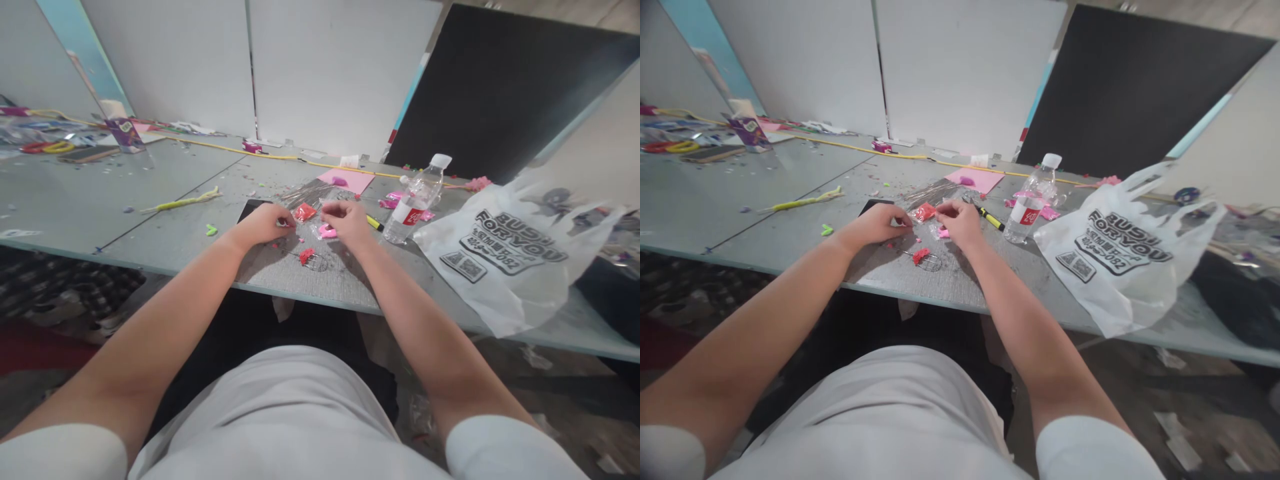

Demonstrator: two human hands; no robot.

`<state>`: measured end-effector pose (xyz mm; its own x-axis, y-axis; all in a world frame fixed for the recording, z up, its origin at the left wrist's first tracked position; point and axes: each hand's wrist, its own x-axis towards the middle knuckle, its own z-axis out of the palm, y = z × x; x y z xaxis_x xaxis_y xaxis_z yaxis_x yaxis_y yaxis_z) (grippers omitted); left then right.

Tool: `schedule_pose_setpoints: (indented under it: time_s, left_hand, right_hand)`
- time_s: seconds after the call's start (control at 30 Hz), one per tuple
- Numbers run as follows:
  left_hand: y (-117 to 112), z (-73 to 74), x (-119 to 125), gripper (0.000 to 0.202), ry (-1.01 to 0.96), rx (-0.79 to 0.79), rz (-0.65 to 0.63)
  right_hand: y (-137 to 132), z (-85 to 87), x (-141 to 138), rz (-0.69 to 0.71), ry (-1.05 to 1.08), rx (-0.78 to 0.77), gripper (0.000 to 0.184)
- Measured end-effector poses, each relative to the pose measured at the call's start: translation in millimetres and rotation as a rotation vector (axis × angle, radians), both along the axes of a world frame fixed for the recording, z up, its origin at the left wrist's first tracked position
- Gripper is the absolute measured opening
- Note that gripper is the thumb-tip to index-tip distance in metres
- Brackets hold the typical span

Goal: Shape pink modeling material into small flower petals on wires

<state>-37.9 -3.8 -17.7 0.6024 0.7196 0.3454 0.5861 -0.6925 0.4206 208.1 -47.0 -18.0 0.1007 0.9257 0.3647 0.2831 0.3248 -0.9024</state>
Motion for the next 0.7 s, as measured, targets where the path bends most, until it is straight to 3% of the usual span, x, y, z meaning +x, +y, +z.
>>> schedule_pose_setpoints:
  time_s: [0.13,0.3,0.4,0.7]
  left_hand:
    - [6.4,-4.2,-0.8,0.022,0.086,0.015,-0.025]
    - [10.8,-7.1,-0.7,0.021,0.119,0.026,-0.014]
    - [11.0,-7.2,-1.0,0.019,0.124,0.036,0.001]
    - [7.1,-4.2,-2.3,0.024,0.138,0.040,0.029]
  right_hand:
    - [-3.3,2.9,-0.1,0.015,-0.013,-0.043,0.010]
    - [-5.4,3.9,-2.1,0.032,-0.037,-0.074,0.021]
    - [-3.6,1.4,-2.5,0.030,-0.032,-0.113,0.013]
    - [-9.3,6.5,-0.6,0.006,-0.063,-0.126,0.017]
